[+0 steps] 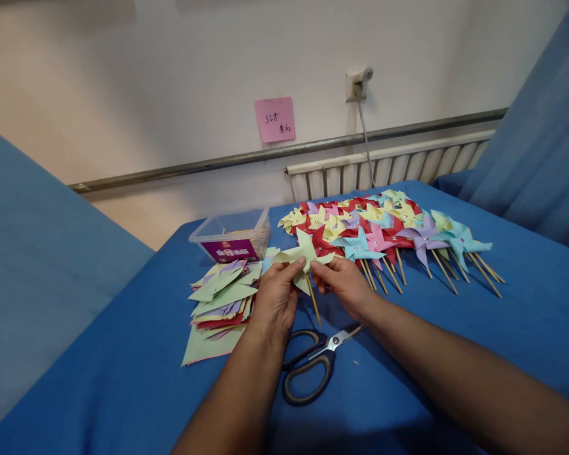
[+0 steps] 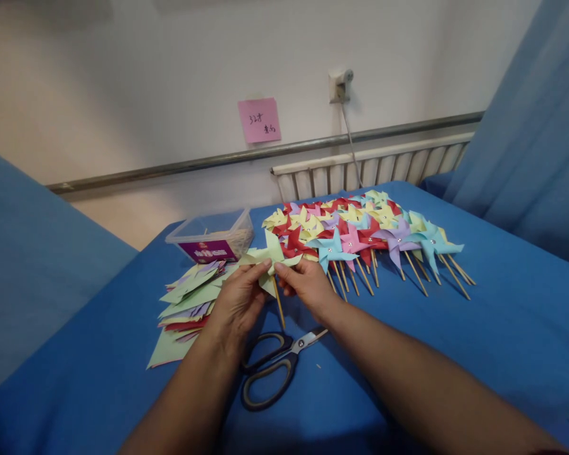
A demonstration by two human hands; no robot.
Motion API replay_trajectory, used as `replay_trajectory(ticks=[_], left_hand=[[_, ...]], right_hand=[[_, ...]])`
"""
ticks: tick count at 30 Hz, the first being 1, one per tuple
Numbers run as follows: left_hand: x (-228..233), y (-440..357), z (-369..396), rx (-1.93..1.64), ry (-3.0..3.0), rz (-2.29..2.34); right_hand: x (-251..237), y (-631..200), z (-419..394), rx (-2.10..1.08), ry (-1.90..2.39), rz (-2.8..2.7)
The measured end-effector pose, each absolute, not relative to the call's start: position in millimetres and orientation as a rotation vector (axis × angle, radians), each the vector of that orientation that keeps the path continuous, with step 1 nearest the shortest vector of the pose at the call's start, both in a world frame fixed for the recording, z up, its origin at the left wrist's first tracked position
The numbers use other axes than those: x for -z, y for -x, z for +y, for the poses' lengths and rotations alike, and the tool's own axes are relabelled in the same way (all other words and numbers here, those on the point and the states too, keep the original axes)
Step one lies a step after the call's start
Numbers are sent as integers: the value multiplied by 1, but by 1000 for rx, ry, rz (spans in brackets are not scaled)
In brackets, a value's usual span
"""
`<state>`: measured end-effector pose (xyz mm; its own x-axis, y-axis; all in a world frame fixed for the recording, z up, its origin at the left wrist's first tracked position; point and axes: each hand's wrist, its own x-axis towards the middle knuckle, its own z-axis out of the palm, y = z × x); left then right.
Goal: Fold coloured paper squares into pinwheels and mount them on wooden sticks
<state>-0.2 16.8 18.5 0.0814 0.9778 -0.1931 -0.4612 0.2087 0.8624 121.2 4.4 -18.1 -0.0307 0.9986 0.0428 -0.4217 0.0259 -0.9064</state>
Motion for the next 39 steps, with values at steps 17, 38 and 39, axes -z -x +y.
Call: replay_trajectory(ticks=[17, 38, 39], left_hand=[[-20, 2, 17, -1191, -686, 848], [-29, 6, 15, -1119, -744, 848], [-29, 6, 14, -1100, -757, 843]], right_hand=[[25, -123, 8, -1340, 783, -912], [17, -133, 9, -1292, 738, -775], [15, -134, 9, -1309, 727, -760]])
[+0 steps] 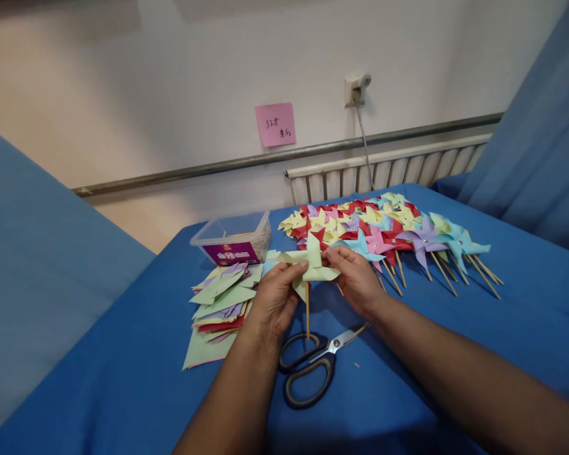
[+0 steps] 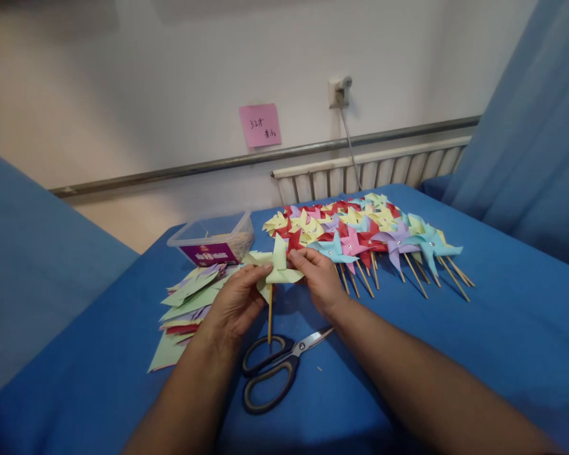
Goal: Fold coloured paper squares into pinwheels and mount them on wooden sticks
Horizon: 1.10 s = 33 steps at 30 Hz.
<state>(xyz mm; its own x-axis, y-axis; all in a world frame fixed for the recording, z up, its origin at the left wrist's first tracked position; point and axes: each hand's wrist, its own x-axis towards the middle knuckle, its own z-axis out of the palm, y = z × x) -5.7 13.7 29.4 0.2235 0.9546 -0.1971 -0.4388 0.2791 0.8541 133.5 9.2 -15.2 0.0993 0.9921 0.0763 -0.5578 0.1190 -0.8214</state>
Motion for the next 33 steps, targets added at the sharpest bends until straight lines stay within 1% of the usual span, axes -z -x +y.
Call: replay_trajectory(ticks=[4, 7, 10, 13, 18, 22, 27, 33], left_hand=[[-31, 4, 12, -1082, -774, 860], [-32, 7, 18, -1181, -739, 897], [-35, 14, 27, -1334, -682, 917], [-38, 20, 36, -1470, -637, 940], [-40, 20, 37, -1511, -654, 928], [-41, 18, 35, -1452, -672, 932], [-42, 17, 35, -1365, -616, 965], [-38, 16, 35, -1363, -628, 954]], right_hand=[[13, -134, 13, -1323, 731, -722], [16, -134, 15, -1343, 765, -637], [17, -130, 13, -1509, 820, -675], [15, -121, 6, -1698, 802, -914], [12, -108, -2, -1641, 804, -1123], [17, -107, 2, -1581, 812, -1161], [24, -104, 6, -1609, 812, -1202], [24, -103, 3, -1606, 863, -1224]])
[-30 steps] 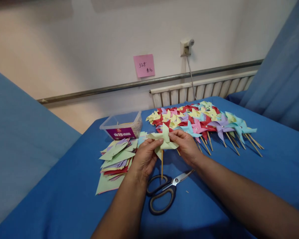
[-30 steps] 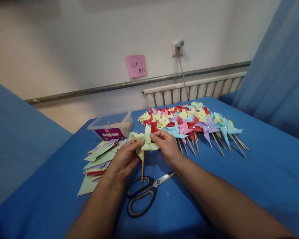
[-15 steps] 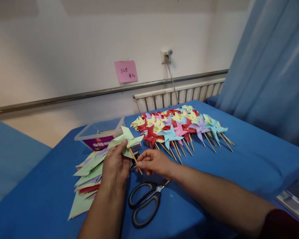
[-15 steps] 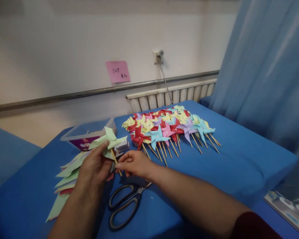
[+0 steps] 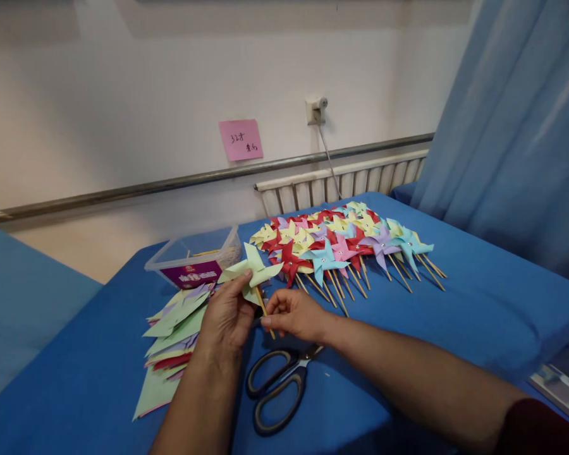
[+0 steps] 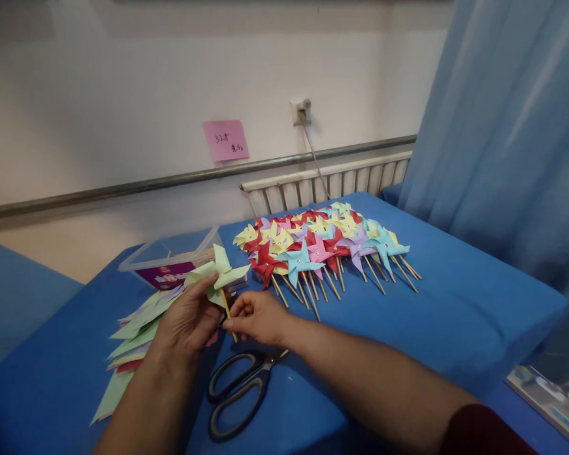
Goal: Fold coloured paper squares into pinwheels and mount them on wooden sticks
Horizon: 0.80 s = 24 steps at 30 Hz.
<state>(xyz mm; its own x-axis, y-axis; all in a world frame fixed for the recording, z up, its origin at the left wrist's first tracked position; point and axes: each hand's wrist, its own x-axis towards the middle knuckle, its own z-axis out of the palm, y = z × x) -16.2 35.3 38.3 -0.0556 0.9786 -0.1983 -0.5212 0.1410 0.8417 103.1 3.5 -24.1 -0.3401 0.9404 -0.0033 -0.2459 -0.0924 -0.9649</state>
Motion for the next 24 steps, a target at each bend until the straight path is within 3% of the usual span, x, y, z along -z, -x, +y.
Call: replay_trajectory(ticks=[13, 18, 24], left_hand=[[-37, 3, 21, -1365, -723, 828], [-33, -5, 9, -1126, -784, 844], [-26, -6, 14, -1094, -790, 967]], right_hand=[[26, -113, -6, -1457, 940, -1246], [33, -167, -32, -1214, 1088, -1177], [61, -260, -44, -760, 1496, -1142]])
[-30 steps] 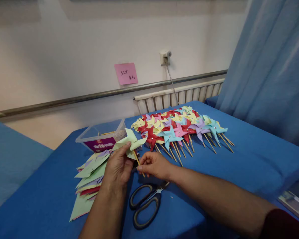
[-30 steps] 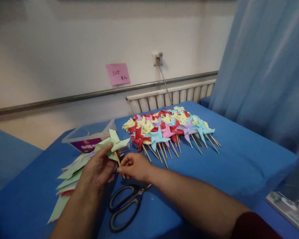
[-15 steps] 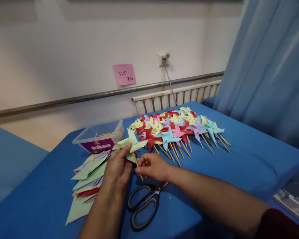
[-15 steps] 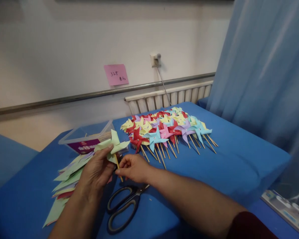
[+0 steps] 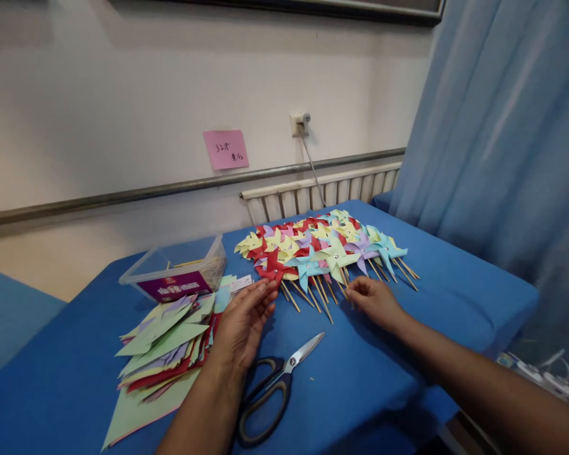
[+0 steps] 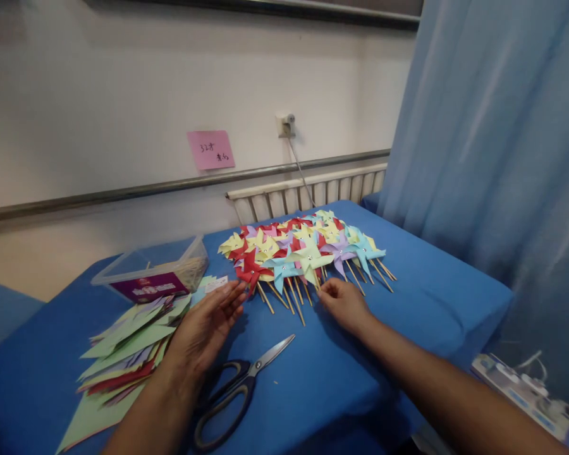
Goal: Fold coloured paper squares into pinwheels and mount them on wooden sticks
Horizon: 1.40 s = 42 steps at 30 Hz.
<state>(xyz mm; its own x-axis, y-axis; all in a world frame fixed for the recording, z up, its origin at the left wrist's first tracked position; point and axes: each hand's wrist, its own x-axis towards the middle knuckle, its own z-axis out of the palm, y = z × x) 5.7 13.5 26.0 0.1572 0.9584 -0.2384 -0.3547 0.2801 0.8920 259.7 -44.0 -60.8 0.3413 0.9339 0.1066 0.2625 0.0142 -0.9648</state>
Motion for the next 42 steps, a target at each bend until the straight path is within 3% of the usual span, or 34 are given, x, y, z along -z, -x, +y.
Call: replay_trajectory(ticks=[5, 14, 32, 39, 42], left_hand=[[-24, -6, 14, -1069, -793, 989], [-21, -6, 14, -999, -817, 1019], [-23, -8, 10, -932, -855, 1004], [-21, -6, 12, -953, -864, 981], [-18, -5, 13, -1020, -876, 971]], right_hand=[[76, -299, -41, -568, 1707, -1218], [78, -295, -37, -378, 1896, -1274], [73, -285, -31, -418, 1841, -1248], [62, -280, -52, -191, 1773, -1214], [53, -254, -59, -232, 1629, -1315]])
